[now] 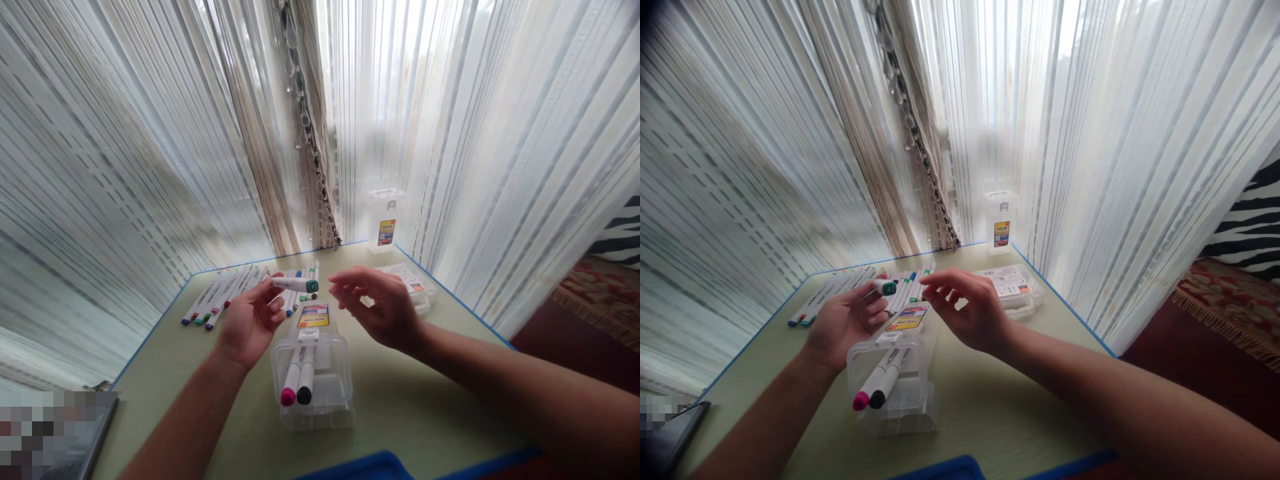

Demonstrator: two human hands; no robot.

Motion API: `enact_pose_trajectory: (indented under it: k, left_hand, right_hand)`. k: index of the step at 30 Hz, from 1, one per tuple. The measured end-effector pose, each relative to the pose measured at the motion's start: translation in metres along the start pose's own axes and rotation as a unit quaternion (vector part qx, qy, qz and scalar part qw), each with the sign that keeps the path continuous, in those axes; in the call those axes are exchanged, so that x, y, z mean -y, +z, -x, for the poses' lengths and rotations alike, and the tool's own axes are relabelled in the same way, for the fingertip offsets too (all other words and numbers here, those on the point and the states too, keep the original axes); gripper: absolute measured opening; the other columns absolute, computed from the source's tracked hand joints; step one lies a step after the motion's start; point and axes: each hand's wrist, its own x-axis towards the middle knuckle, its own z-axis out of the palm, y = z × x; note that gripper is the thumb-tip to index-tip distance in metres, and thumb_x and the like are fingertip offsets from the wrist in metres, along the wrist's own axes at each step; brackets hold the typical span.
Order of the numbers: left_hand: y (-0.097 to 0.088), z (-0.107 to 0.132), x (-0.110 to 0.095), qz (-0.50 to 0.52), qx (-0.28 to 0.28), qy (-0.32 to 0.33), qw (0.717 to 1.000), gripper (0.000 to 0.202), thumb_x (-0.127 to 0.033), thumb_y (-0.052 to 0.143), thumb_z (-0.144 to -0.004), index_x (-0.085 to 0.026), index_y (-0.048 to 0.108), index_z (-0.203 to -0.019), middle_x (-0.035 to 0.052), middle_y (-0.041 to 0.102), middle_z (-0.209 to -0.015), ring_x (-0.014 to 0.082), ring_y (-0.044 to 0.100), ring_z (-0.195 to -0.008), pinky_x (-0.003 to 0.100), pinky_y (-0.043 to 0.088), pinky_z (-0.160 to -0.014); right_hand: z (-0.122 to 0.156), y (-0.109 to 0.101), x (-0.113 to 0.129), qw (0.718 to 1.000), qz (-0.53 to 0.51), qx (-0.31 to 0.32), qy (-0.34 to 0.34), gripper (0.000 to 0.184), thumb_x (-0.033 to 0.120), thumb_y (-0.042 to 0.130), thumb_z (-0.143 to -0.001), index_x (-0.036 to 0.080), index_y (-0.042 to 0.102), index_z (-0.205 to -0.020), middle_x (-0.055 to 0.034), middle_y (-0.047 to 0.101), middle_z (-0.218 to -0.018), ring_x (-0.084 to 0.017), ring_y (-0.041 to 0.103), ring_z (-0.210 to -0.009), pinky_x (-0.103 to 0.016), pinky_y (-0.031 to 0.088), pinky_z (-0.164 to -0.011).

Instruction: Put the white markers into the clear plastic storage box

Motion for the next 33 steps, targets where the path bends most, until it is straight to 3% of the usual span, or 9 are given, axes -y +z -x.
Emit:
enact_pose_trajectory:
  k: [6,13,20,33]
  left_hand:
    - [-0.0005,0.0001,0.0003,0.006,-0.010,0.013,1.000,0.014,-0.008,0.054,-0.090,-0.009,0.067,-0.095,-0.0001,0.058,-0.067,0.0062,0.041,-0.044,0.018,0.036,-0.037]
    - [-0.0034,-0.0018,0.0035,-0.006,-0.015,0.076,0.997,0.017,-0.011,0.073,-0.076,-0.011,0.070,-0.093,0.0017,0.066,-0.076,0.0040,0.042,-0.046,0.016,0.035,-0.038]
    - [-0.0047,-0.0025,0.0058,-0.025,-0.001,0.104,0.994,0.023,-0.017,0.080,-0.070,-0.011,0.070,-0.090,0.0016,0.066,-0.077,0.0024,0.040,-0.046,0.015,0.032,-0.038]
    - [-0.0052,-0.0018,0.0058,-0.030,0.007,0.116,0.993,0.024,-0.018,0.078,-0.070,-0.010,0.069,-0.091,0.0012,0.066,-0.077,0.0028,0.041,-0.046,0.015,0.032,-0.039]
  right_hand:
    - [0.0022,0.0002,-0.0018,1.000,-0.022,0.007,0.017,0.013,0.019,0.065,-0.089,0.019,0.070,-0.101,-0.0027,0.074,-0.082,-0.012,0.069,-0.064,-0.024,0.058,-0.055]
    - [0.0067,-0.0036,-0.0025,0.997,-0.061,0.017,0.048,0.040,0.024,0.062,-0.092,0.022,0.057,-0.131,-0.0037,0.069,-0.095,-0.013,0.068,-0.067,-0.026,0.057,-0.056]
    - [0.0073,-0.0009,-0.0066,0.997,-0.058,0.005,0.054,0.029,0.027,0.063,-0.094,0.022,0.062,-0.122,-0.0028,0.069,-0.089,-0.012,0.068,-0.064,-0.025,0.058,-0.052]
    - [0.0076,-0.0002,-0.0090,0.997,-0.062,-0.005,0.049,0.016,0.022,0.063,-0.094,0.021,0.065,-0.111,-0.0014,0.070,-0.082,-0.011,0.066,-0.057,-0.024,0.056,-0.050]
